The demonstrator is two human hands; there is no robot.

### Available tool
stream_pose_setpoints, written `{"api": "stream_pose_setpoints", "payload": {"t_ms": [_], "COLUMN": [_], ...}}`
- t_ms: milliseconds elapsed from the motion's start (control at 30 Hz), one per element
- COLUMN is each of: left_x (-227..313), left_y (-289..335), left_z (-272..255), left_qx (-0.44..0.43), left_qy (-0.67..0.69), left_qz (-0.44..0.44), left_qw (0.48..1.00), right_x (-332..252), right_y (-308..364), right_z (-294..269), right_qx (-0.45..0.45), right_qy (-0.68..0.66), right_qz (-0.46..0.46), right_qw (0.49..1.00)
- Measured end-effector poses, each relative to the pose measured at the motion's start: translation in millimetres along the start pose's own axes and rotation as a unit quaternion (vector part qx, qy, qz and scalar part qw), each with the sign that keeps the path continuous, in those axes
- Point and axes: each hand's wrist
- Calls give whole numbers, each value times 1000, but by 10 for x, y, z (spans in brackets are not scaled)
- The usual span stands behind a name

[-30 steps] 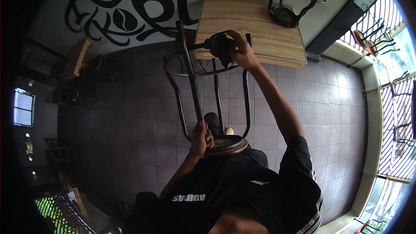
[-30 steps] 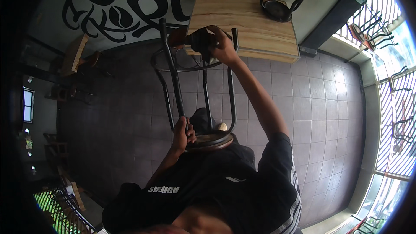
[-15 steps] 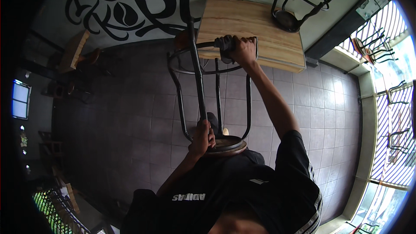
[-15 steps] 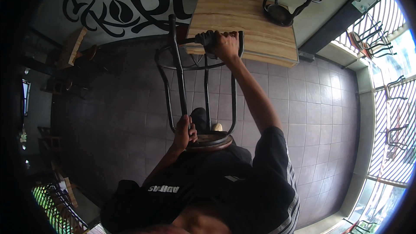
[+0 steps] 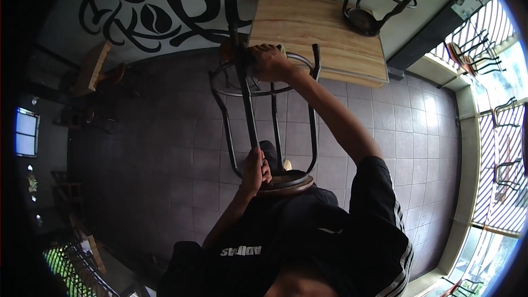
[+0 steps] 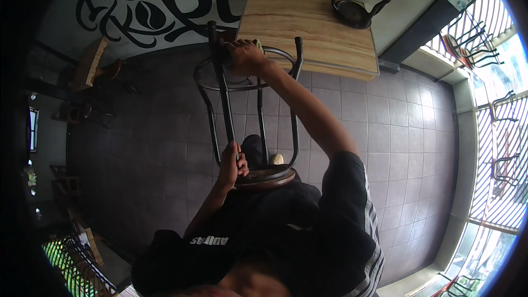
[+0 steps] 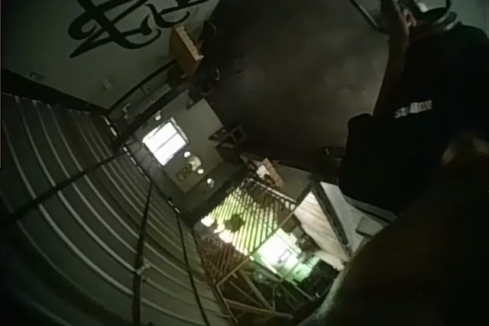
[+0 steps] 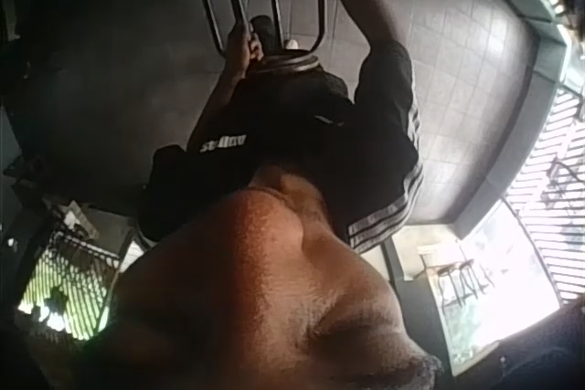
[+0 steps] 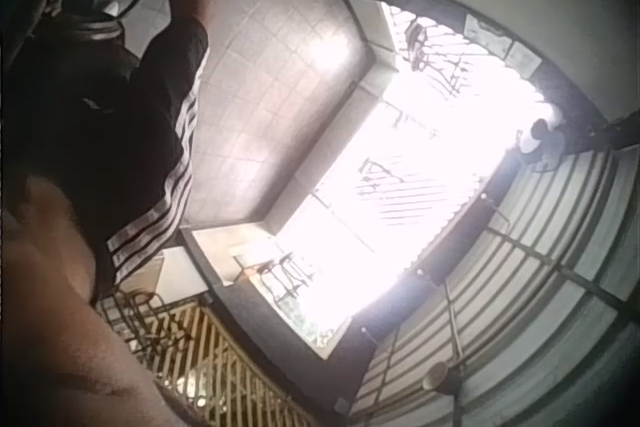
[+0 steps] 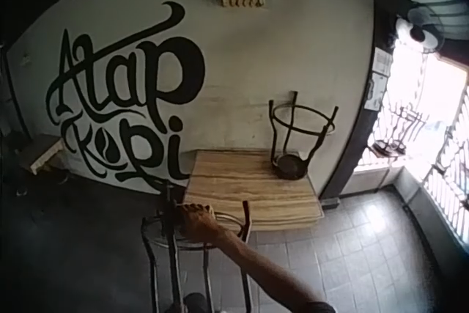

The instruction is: Cleaning a metal and wood chair using a cloth.

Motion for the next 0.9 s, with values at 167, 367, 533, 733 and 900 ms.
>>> {"api": "stream_pose_setpoints", "payload": {"t_ms": [167,367,533,733,900], "left_x": [53,55,-19,-49,-32], "left_y": [41,-6,26,18,27], "left_z": [21,57,1,-5,-48], "left_qx": [-18,-44,-29,-25,-15], "left_qy": [24,-8,19,69,43], "left_qz": [-22,-34,-34,-30,-21], "left_qw": [999,998,999,997,999], "right_x": [202,101,292,1189,1065], "right_y": [-109,-60,209,948,957], "right_z": [-358,-424,-195,-159,-185], "right_qx": [-76,-123,78,179,115], "right_qy": [22,203,155,-74,-154], "right_qz": [20,100,86,272,314], "right_qw": [997,966,981,943,930]}}
Point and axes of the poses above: each hand's wrist, its own y-axis away from the middle knuckle, its own z-axis out of the palm, x = y × z, and after that the axes turned 13 degrees about z, right-handed
